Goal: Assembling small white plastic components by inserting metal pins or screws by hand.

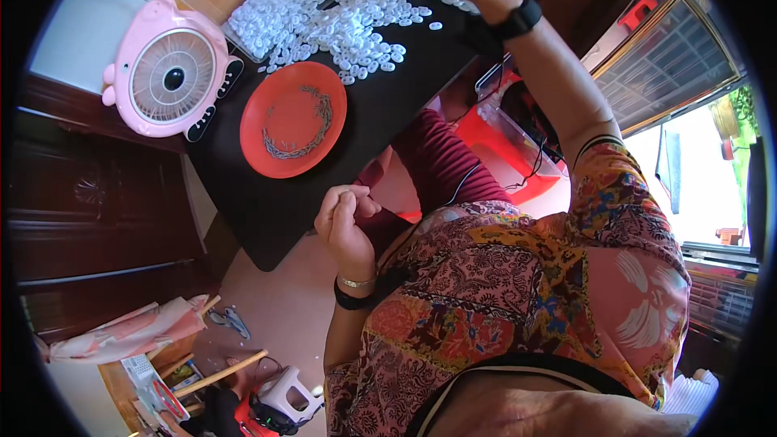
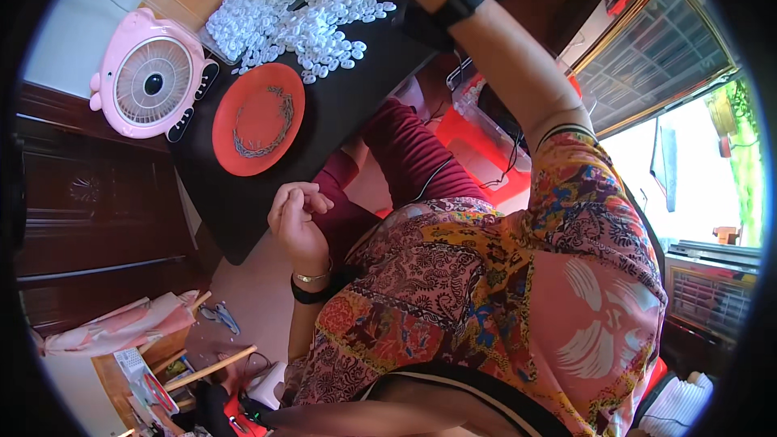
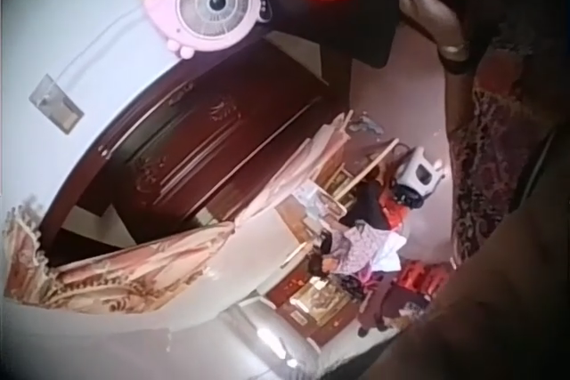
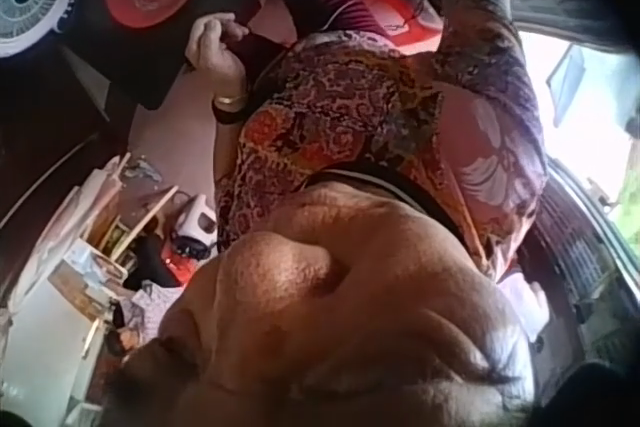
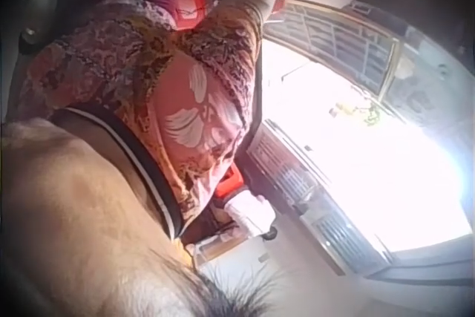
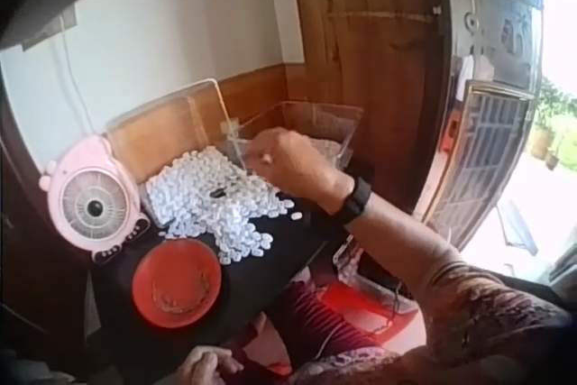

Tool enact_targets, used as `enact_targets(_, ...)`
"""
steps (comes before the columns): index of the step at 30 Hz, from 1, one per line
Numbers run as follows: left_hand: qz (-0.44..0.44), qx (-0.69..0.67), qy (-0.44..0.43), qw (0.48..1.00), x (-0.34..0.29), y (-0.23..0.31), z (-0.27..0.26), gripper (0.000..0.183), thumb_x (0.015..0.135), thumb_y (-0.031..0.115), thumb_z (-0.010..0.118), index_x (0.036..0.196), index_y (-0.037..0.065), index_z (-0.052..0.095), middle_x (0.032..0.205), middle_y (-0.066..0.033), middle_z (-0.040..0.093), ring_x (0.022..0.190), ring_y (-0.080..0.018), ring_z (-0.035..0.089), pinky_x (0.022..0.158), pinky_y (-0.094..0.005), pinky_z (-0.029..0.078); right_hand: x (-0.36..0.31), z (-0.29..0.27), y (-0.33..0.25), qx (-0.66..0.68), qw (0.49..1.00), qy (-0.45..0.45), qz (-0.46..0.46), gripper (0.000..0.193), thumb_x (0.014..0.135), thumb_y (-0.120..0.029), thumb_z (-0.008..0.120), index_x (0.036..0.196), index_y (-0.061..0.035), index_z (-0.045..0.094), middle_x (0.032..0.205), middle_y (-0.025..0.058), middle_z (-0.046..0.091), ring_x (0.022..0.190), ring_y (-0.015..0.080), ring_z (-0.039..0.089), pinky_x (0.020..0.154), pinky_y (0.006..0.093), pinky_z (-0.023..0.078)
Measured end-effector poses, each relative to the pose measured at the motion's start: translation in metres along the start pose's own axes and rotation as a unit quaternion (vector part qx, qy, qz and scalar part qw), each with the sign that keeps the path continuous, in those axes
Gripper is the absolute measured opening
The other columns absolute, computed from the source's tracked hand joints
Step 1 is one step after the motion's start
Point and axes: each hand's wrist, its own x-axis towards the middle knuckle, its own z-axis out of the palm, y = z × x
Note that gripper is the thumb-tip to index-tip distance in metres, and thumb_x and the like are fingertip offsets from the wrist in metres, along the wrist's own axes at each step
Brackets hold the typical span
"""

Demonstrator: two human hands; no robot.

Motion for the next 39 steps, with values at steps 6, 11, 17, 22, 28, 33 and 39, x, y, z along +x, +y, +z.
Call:
enact_targets(6,-0.012,0.015,-0.018,1.000,0.001,0.001,0.000,0.025,0.091,0.012,0.042,0.082,-0.004,0.059,0.064,-0.0066,0.053,0.059,-0.0137,0.052,0.060,-0.0275,0.045,-0.041,0.067,0.073,-0.041,0.980,-0.192,0.021,0.020,0.083,-0.021,0.060,0.094,-0.0074,0.069,0.085,0.0114,0.068,0.078,0.0276,0.065,0.071,0.0363,0.051)
enact_targets(11,-0.027,0.009,-0.014,1.000,0.004,0.000,0.000,0.025,0.091,0.012,0.042,0.082,-0.004,0.060,0.064,-0.0064,0.053,0.059,-0.0135,0.051,0.060,-0.0275,0.045,-0.055,0.080,0.098,-0.151,0.956,-0.248,0.026,0.020,0.079,-0.019,0.052,0.084,-0.0095,0.069,0.081,0.0129,0.067,0.081,0.0331,0.065,0.073,0.0437,0.050)
enact_targets(17,-0.032,-0.029,-0.048,0.998,0.010,0.001,0.004,0.023,0.091,0.011,0.046,0.083,-0.004,0.061,0.064,-0.0041,0.053,0.061,-0.0122,0.052,0.060,-0.0254,0.042,-0.059,0.103,0.103,-0.176,0.956,-0.236,0.020,0.021,0.079,-0.015,0.053,0.093,-0.0114,0.068,0.088,0.0133,0.067,0.086,0.0330,0.065,0.075,0.0448,0.051)
enact_targets(22,-0.042,-0.020,-0.059,0.997,0.009,0.001,0.004,0.023,0.091,0.010,0.045,0.083,-0.004,0.061,0.064,-0.0039,0.053,0.061,-0.0121,0.052,0.061,-0.0254,0.043,-0.052,0.119,0.080,-0.193,0.948,-0.252,-0.020,0.016,0.081,-0.014,0.054,0.091,-0.0096,0.066,0.089,0.0127,0.065,0.087,0.0320,0.065,0.073,0.0418,0.052)
enact_targets(28,-0.052,0.003,-0.043,0.998,0.004,0.002,0.004,0.026,0.092,0.012,0.042,0.081,-0.004,0.060,0.064,-0.0060,0.053,0.059,-0.0124,0.051,0.060,-0.0264,0.045,-0.044,0.121,0.089,-0.085,0.963,-0.256,-0.010,0.012,0.079,-0.015,0.056,0.083,-0.0099,0.066,0.082,0.0105,0.065,0.084,0.0311,0.063,0.072,0.0410,0.050)
enact_targets(33,-0.062,-0.023,-0.048,0.997,0.005,-0.002,0.000,0.023,0.092,0.012,0.045,0.084,-0.004,0.061,0.064,-0.0038,0.053,0.061,-0.0121,0.052,0.061,-0.0252,0.044,-0.039,0.105,0.097,-0.049,0.974,-0.220,0.021,0.016,0.076,-0.015,0.058,0.088,-0.0095,0.067,0.086,0.0112,0.067,0.085,0.0312,0.064,0.074,0.0414,0.050)
enact_targets(39,-0.068,-0.017,-0.045,0.996,0.002,-0.001,0.000,0.024,0.092,0.012,0.044,0.082,-0.004,0.060,0.064,-0.0045,0.052,0.060,-0.0125,0.052,0.061,-0.0257,0.044,-0.036,0.103,0.091,-0.057,0.954,-0.293,-0.013,0.017,0.076,-0.014,0.059,0.090,-0.0101,0.068,0.088,0.0118,0.067,0.088,0.0323,0.063,0.075,0.0416,0.049)
